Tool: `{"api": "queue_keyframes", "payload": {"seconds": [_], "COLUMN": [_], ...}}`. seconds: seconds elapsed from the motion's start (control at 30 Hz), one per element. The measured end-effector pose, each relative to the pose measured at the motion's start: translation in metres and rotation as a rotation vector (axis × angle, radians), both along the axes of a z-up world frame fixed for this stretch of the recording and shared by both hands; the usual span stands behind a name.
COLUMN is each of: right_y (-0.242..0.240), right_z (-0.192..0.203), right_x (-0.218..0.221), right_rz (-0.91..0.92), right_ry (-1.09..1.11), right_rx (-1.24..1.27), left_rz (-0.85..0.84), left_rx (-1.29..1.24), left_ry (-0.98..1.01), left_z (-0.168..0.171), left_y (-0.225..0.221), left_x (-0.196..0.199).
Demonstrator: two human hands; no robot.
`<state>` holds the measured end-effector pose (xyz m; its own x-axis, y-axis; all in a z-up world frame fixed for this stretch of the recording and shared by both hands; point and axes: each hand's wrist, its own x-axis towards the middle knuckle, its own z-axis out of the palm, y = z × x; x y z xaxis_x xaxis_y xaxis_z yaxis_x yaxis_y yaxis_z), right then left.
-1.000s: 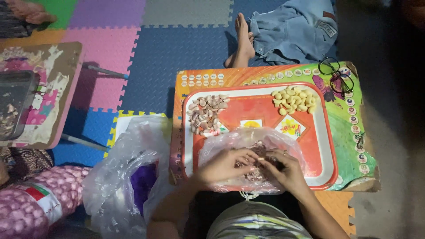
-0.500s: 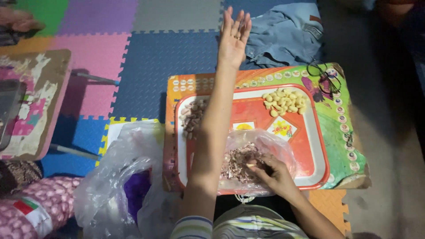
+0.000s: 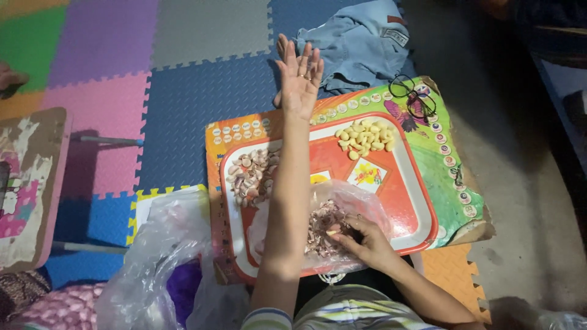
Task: Peeling individual garlic cloves by hand and separating the skins from the cloves on a tray.
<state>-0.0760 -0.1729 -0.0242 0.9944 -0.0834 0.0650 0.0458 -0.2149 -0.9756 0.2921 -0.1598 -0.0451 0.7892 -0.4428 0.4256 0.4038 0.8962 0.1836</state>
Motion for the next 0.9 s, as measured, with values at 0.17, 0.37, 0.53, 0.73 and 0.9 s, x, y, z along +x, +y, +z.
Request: {"api": "queue_keyframes", "payload": {"seconds": [0.17, 0.37, 0.53, 0.73, 0.9], "right_y": [-0.003, 0.009, 0.019, 0.019, 0.017], "right_z": [0.000, 0.003, 0.017, 0.020, 0.024], "right_x": [-0.001, 0.003, 0.011, 0.017, 0.024], "right_rz": [-0.058, -0.218, -0.200, -0.165, -0.023], "right_ry": [0.018, -0.081, -0.105, -0.157, -0.309], "right_rx": [0.178, 0.287, 0.334, 0.227, -0.086], "left_rz": [0.100, 0.002, 0.651, 0.543, 0.544], "left_rx": [0.544, 1.091, 1.515, 1.096, 0.946], "left_ry": [-0.205, -0.590, -0.810, -0.317, 0.053], "left_z": [0.089, 0.097, 0.049, 0.023, 0.000], "left_y": [0.042, 0.135, 0.169, 0.160, 0.172], "left_x": [-0.057, -0.182, -0.283, -0.293, -0.294]}}
